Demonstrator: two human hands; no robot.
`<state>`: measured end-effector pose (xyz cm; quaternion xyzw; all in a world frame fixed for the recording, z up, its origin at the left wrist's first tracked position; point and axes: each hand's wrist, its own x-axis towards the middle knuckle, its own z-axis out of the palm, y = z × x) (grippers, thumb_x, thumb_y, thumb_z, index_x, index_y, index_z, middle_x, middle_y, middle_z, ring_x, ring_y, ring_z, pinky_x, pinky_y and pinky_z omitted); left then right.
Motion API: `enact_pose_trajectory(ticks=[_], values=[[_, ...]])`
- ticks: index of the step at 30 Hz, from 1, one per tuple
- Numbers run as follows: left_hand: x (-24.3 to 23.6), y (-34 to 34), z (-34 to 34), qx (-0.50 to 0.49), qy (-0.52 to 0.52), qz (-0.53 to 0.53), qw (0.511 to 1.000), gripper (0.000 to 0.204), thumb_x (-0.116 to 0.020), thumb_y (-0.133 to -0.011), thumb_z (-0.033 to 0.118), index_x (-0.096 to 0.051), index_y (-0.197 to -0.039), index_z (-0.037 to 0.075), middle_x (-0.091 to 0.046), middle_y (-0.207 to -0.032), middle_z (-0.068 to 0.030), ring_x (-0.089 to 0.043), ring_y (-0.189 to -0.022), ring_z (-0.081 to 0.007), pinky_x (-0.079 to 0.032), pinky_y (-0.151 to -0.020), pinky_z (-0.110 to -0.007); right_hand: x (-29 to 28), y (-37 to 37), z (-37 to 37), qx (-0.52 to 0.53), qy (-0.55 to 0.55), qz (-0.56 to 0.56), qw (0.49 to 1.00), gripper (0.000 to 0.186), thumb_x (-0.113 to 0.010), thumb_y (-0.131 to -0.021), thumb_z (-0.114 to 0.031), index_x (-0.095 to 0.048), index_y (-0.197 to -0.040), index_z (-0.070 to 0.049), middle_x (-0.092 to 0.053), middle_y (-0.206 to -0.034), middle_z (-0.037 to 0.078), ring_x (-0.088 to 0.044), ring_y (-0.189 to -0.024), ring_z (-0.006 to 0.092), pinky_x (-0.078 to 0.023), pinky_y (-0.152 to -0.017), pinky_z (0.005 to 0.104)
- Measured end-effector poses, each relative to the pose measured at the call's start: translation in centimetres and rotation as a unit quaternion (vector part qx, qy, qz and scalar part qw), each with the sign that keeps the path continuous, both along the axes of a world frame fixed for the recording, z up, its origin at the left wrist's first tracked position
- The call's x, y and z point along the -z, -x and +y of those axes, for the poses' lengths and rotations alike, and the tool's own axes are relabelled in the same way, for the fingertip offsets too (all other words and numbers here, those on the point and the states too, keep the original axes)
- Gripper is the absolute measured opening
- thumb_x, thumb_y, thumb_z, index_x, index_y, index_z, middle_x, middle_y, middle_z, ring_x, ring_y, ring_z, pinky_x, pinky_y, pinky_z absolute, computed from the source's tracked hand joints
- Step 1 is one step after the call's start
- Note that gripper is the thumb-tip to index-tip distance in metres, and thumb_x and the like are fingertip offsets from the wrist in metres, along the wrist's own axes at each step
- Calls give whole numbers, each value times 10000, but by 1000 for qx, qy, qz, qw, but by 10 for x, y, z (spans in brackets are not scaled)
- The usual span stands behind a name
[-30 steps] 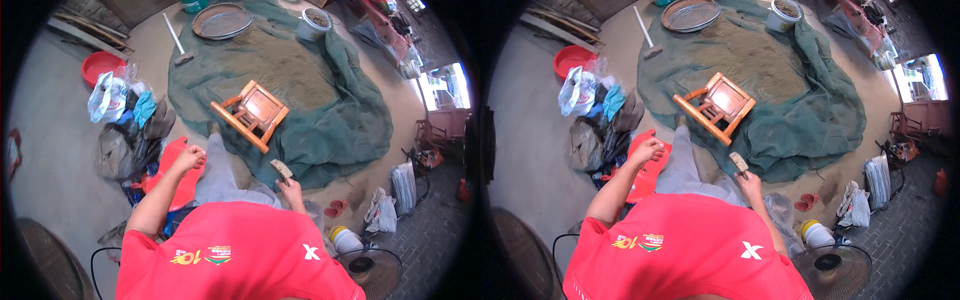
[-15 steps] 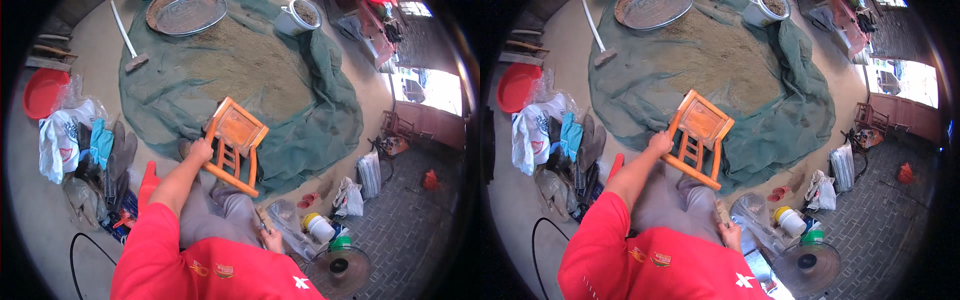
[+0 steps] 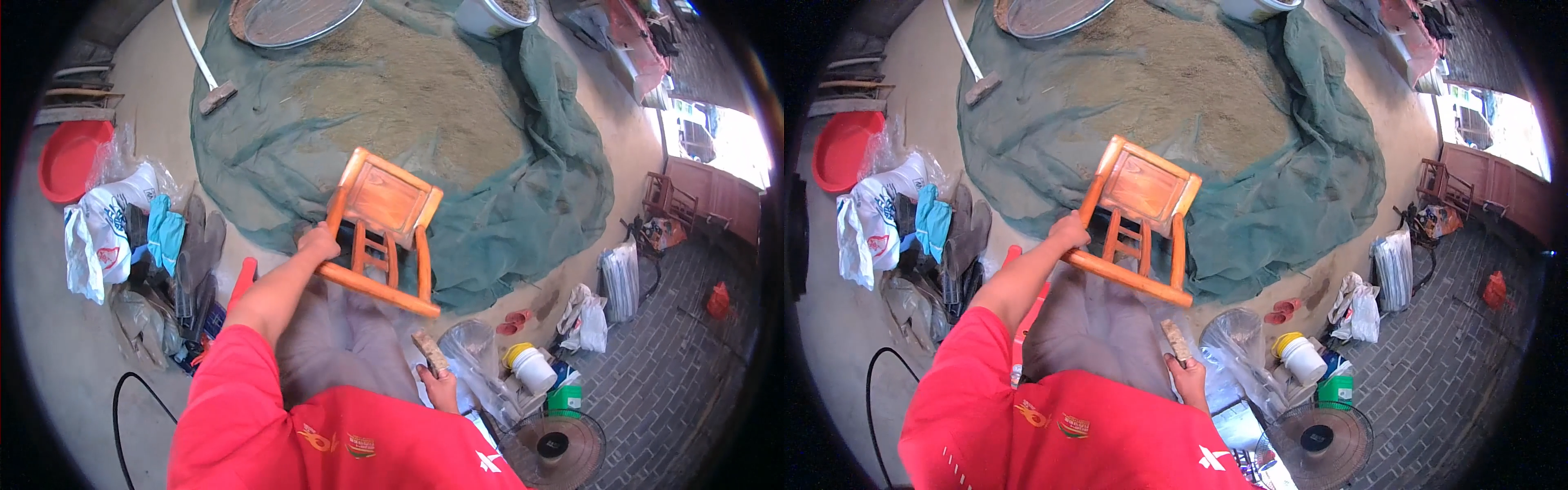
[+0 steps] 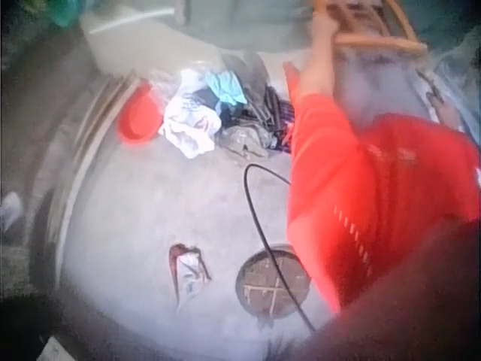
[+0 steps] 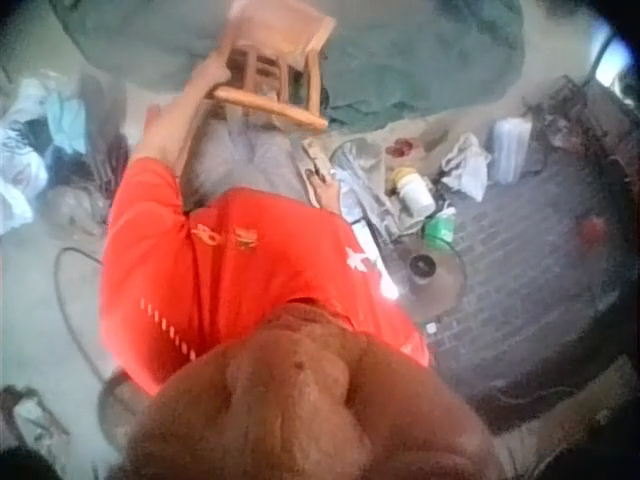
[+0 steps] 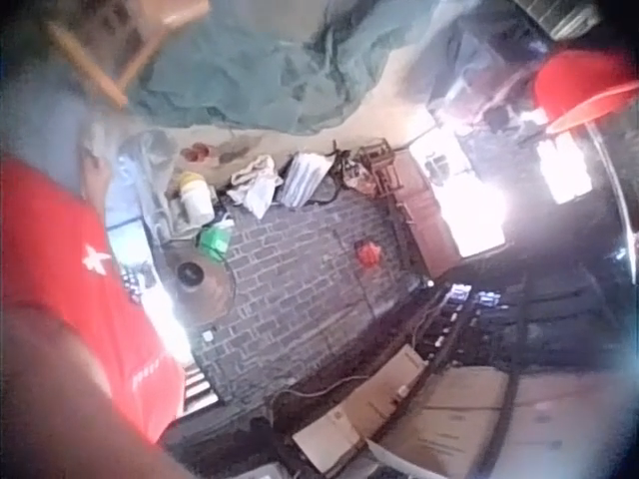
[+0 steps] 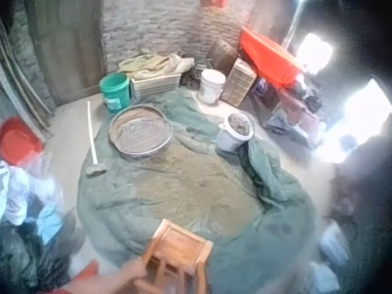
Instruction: The person hammered the metal rim of a circular mesh screen while sitting on a low stool in a workshop area.
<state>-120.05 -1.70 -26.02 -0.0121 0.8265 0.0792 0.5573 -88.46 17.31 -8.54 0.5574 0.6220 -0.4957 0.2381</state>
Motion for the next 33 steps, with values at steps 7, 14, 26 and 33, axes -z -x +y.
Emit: enact_pose_trajectory(ticks=[7,14,26,33], values=[[-11,-31,-8,-205,-44,25,977,635,-723,-662,221,-462,-1193,-9,-618,-1071,-217,-593,-1036,-321,-467,-889,-380,2,-7,25,31,-6,12,999,182,-688,-803,-148,-563,-696,-70,-479,-622,-73,-391,-556,37,-317,-507,223],[35,-47,14,-332,-22,71,940,625,-749,-647,219,-493,-1153,-44,-576,-1132,-244,-566,-1068,-336,-453,-905,-376,29,-17,49,10,-6,8,1000,173,-695,-805,-163,-612,-719,-38,-479,-608,-79,-395,-565,36,-334,-506,225],[10,-77,-15,-52,-205,-2,977,422,-626,-751,308,-614,-1087,54,-609,-1093,-191,-585,-1016,-329,-471,-879,-393,38,43,44,-66,-34,59,996,246,-702,-791,-234,-599,-707,-27,-467,-561,-57,-389,-529,42,-339,-482,244],[14,-9,-122,-18,-221,17,975,379,-619,-769,293,-611,-1089,89,-623,-1076,-168,-588,-1014,-325,-470,-873,-388,20,126,9,-153,-80,97,980,262,-672,-780,-235,-564,-663,-27,-425,-519,-45,-387,-521,50,-363,-483,268]])
